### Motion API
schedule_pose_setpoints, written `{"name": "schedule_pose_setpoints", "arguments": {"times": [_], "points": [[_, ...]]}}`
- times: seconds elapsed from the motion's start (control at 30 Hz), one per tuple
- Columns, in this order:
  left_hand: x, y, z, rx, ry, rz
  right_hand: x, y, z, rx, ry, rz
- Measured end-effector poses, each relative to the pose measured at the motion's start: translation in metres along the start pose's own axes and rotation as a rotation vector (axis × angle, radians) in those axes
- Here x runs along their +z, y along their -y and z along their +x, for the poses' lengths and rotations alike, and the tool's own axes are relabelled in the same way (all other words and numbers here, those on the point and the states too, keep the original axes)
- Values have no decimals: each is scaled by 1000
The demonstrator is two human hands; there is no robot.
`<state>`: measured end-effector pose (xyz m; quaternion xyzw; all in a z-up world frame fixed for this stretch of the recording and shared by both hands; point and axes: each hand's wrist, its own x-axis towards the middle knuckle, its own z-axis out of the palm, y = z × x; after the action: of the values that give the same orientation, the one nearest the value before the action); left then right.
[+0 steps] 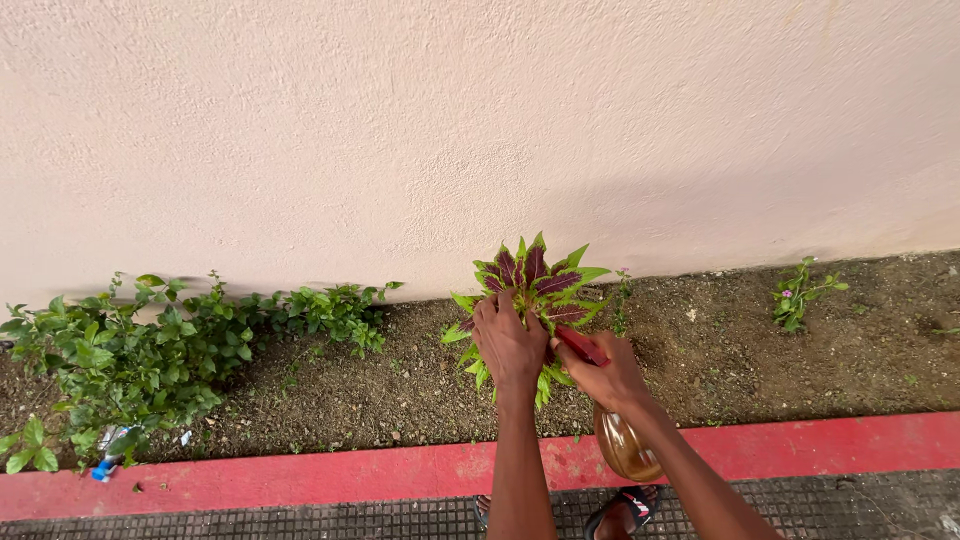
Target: The person uses a spray bottle to apply liquid to the leaves of plants in a soil bed next to a wall, using one hand to squeeze the trigger and the other hand to adjust the plant stems.
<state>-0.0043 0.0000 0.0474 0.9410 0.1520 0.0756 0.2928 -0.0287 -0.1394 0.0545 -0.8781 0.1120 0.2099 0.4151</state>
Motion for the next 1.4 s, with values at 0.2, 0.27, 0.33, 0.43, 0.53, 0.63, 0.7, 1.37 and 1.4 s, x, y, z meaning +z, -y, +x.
{"name": "schedule_pose_setpoints", "arguments": {"times": [0.2,0.27,0.33,0.43,0.53,0.63,0.7,1.37,1.4], "points": [[3,3,-6,-1,-59,-53,6,-9,2,-16,-26,12],[4,5,-7,18,-83,-72,8,-10,3,-26,-52,-16],[6,7,-9,29,-101,-87,9,-11,2,-41,-61,-25],[7,8,-10,22,-106,-99,11,-14,1,-54,-51,7],[6,8,-13,4,-93,-104,12,-16,1,-4,-27,33],[4,7,-15,7,-90,-103,13,-17,1,45,8,15],[1,6,-15,-10,-60,-105,12,-17,-2,34,3,28],[-2,3,-12,-18,-10,-106,5,-13,-9,31,-26,65],[-1,4,-13,-8,-19,-109,5,-14,-10,53,-14,41]]}}
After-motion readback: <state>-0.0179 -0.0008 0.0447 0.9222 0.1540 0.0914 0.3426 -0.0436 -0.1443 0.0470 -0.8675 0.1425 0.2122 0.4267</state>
